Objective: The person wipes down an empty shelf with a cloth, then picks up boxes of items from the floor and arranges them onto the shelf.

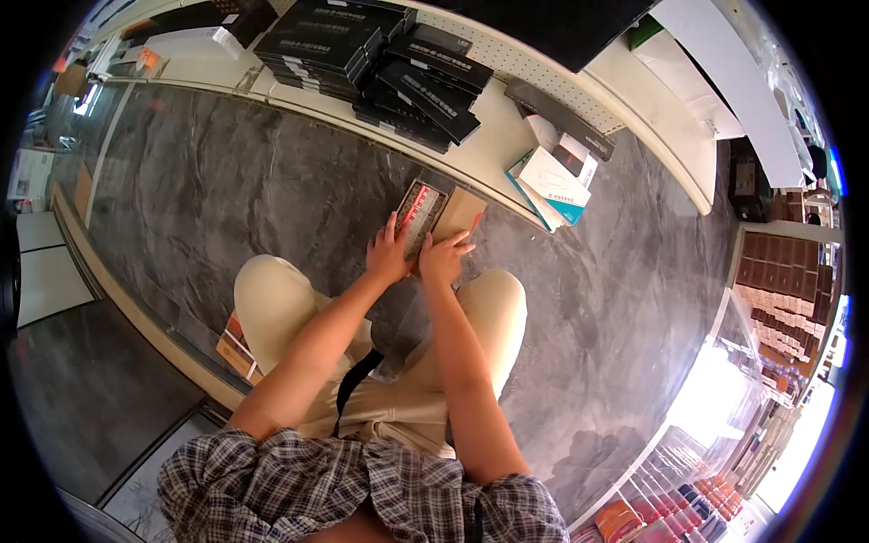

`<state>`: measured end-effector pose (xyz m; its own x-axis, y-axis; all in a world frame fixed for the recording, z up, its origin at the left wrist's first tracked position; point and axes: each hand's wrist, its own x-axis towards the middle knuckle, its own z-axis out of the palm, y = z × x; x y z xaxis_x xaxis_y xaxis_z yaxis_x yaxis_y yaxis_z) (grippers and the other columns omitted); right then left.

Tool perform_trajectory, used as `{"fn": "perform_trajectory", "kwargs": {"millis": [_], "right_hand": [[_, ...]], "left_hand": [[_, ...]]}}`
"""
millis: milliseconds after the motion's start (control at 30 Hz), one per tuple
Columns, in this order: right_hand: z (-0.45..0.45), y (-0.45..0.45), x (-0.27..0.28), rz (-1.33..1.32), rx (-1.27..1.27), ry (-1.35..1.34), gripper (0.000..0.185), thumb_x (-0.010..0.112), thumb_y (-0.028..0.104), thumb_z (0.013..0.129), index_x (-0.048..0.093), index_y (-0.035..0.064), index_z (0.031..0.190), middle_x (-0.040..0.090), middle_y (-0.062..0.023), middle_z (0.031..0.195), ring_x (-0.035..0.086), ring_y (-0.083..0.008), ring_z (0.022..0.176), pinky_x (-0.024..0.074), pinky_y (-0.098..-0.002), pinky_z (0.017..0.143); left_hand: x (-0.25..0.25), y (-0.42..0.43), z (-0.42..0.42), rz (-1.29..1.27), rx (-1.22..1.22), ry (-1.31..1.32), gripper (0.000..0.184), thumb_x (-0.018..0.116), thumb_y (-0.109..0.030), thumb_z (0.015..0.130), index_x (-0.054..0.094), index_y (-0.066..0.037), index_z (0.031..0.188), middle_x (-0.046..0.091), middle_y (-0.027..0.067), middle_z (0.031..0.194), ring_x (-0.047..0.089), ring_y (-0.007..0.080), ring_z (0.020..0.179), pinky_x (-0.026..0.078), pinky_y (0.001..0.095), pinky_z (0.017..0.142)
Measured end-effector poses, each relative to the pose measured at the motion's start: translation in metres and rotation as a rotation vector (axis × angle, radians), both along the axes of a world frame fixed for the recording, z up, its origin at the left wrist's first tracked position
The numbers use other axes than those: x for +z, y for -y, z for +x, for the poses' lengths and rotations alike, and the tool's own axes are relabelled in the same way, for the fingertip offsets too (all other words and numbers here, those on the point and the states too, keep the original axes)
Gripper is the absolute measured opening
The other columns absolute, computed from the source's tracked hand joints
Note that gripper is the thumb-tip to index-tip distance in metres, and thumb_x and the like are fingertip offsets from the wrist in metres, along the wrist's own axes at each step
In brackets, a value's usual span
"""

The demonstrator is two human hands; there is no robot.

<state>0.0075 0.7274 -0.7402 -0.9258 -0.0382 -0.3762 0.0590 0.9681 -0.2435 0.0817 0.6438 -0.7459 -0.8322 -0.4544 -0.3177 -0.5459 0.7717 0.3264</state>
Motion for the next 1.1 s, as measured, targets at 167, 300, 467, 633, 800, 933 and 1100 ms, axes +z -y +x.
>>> {"fn": "perform_trajectory", "kwargs": {"millis": [167,300,467,633,800,933,1100], "right_hand": [[0.002,-0.003,-0.001,-0.006,-0.008,-0.008,0.088,0.055,0.046,0.082,0.011,-0.0036,0.140,0.020,-0.0384,0.137,0.061,-0.0429,0.092,0.0527,-0.0441,0.069],[-0.005,0.002,0.009,0.005,-0.042,0.033,0.093,0.060,0.042,0.077,0.008,-0.0041,0.140,0.019,-0.0372,0.138,0.059,-0.0421,0.097,0.0526,-0.0431,0.071],[-0.022,0.007,0.004,-0.005,-0.094,0.119,0.102,0.066,0.040,0.071,0.004,-0.0044,0.140,0.023,-0.0351,0.136,0.059,-0.0404,0.098,0.0526,-0.0415,0.073],[-0.022,0.006,0.012,-0.030,-0.137,0.134,0.111,0.072,0.035,0.064,0.001,-0.0010,0.141,0.041,-0.0282,0.120,0.061,-0.0365,0.092,0.0523,-0.0399,0.075],[-0.029,0.010,0.020,0.008,-0.153,0.189,0.113,0.073,0.034,0.063,-0.001,0.0015,0.142,0.045,-0.0270,0.116,0.059,-0.0365,0.095,0.0520,-0.0386,0.076],[-0.030,0.006,0.023,-0.023,-0.157,0.185,0.114,0.073,0.034,0.061,-0.001,0.0033,0.142,0.045,-0.0260,0.116,0.058,-0.0378,0.096,0.0512,-0.0391,0.079],[-0.035,-0.012,0.025,-0.015,-0.121,0.240,0.114,0.073,0.034,0.061,-0.001,0.0048,0.142,0.041,-0.0280,0.121,0.057,-0.0391,0.099,0.0503,-0.0398,0.081]], "left_hand": [[-0.013,-0.014,-0.007,-0.018,0.092,0.007,0.078,0.066,-0.038,0.074,0.029,-0.013,0.138,0.010,0.0137,0.148,0.035,0.0367,0.123,0.040,0.0543,0.087],[-0.003,-0.017,-0.013,0.040,0.253,-0.007,0.070,0.064,-0.035,0.075,0.032,-0.014,0.134,0.017,0.0178,0.145,0.039,0.0366,0.119,0.042,0.0527,0.084],[-0.009,-0.012,-0.019,0.096,0.210,0.082,0.071,0.063,-0.031,0.078,0.025,-0.018,0.137,0.013,0.0189,0.147,0.032,0.0413,0.125,0.038,0.0551,0.091],[-0.022,-0.017,-0.019,0.088,0.292,0.012,0.074,0.066,-0.029,0.076,0.025,-0.019,0.137,0.016,0.0198,0.145,0.031,0.0425,0.125,0.036,0.0555,0.093],[0.000,-0.001,-0.028,0.259,0.237,0.065,0.078,0.069,-0.035,0.073,0.025,-0.022,0.137,0.019,0.0202,0.143,0.027,0.0434,0.127,0.029,0.0568,0.098],[-0.009,-0.003,-0.021,0.246,0.231,0.018,0.082,0.071,-0.039,0.071,0.025,-0.024,0.138,0.019,0.0199,0.143,0.027,0.0428,0.127,0.028,0.0561,0.099],[-0.019,0.001,-0.023,0.180,0.209,-0.014,0.090,0.074,-0.039,0.067,0.021,-0.025,0.139,0.019,0.0183,0.143,0.026,0.0410,0.129,0.025,0.0578,0.101]]}}
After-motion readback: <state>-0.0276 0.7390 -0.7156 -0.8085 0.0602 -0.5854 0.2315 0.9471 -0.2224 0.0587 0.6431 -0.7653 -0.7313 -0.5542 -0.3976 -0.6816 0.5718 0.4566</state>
